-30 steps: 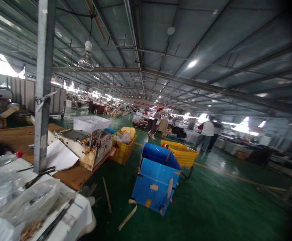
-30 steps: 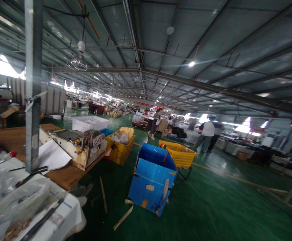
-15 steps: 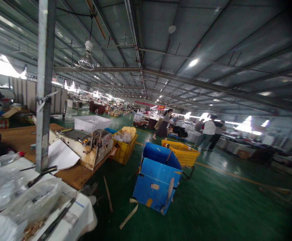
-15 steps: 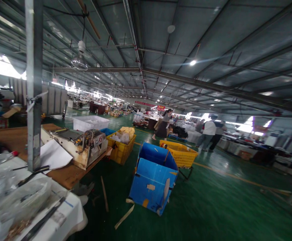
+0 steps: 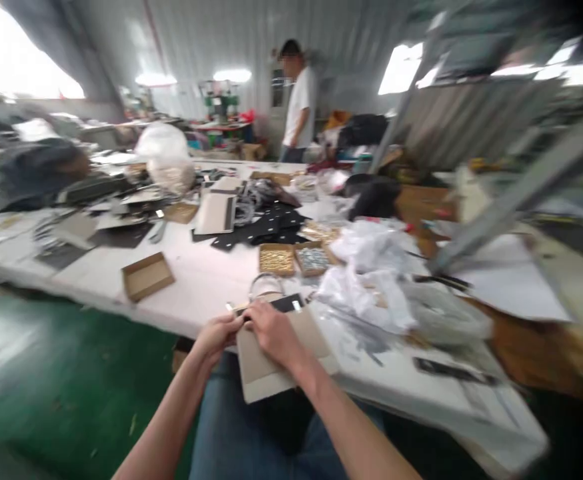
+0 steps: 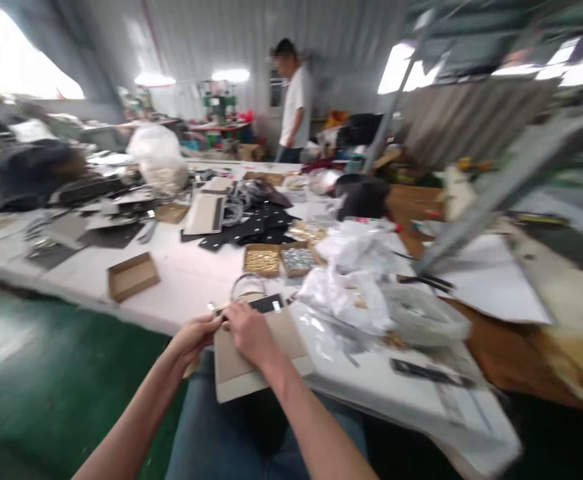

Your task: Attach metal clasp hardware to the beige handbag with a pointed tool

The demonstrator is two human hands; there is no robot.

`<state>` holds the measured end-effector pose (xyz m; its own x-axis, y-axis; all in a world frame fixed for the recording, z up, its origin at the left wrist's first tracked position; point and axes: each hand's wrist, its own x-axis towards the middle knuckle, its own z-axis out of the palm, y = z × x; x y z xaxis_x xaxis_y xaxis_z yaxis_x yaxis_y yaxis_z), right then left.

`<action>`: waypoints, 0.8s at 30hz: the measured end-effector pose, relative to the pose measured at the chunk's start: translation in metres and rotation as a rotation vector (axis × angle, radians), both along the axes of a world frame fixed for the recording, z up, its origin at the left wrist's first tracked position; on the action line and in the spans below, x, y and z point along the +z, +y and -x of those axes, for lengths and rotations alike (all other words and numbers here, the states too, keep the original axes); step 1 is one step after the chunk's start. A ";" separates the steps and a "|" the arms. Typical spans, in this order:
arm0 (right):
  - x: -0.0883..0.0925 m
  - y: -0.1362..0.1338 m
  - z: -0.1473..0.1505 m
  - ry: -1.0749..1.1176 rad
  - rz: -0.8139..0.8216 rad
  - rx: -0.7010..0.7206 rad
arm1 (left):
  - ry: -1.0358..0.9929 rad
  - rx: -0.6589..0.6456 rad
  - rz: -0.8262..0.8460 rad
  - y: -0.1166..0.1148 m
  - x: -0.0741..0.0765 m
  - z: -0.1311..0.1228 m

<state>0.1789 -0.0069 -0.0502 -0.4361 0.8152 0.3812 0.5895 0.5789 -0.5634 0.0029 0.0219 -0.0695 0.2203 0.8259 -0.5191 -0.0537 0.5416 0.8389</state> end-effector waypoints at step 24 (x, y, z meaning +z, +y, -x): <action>0.006 0.008 0.006 0.273 0.346 -0.076 | -0.200 0.131 0.006 -0.016 -0.032 0.051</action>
